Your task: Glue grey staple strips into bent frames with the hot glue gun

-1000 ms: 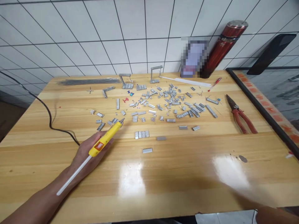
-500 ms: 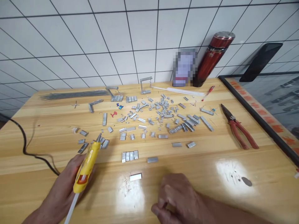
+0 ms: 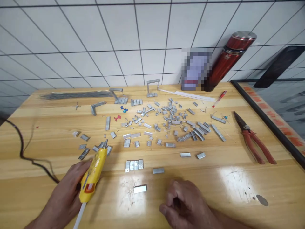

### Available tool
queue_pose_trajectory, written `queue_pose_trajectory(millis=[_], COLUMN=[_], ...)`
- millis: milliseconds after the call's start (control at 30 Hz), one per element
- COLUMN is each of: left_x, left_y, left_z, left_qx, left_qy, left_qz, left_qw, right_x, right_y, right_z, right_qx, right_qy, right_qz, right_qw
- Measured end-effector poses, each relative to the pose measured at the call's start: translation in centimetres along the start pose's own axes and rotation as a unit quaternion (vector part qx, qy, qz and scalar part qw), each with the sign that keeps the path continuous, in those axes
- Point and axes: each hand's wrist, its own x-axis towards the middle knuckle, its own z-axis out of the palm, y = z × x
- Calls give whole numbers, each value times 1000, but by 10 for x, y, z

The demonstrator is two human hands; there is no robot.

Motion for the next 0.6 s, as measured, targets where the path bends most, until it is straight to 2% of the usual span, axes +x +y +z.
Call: queue_pose_trajectory(millis=[100,200,267,333,467,600], left_x=[8,12,12,11,12,14], left_y=[18,28,29,29,31,35], left_z=[-6,-10,-11,-11,-15,-21], left_qx=[-65,-72,-84,-91,-110,-128], left_qy=[45,16,53,78,84,82], left_qz=[-3,8,19,45,62,66], left_qw=[997,997,995,992,988,986], right_x=[2,6,10,15,24,28], right_y=[-6,-5,-2,2,6,2], right_z=[-6,-11,-14,-17,-21,-21], right_qx=[-34,-68,-105,-148,-200,-249], right_qy=[-13,-20,-23,1,14,-39], right_qz=[-11,-44,-73,-49,-27,-18], right_qw=[999,997,992,988,979,968])
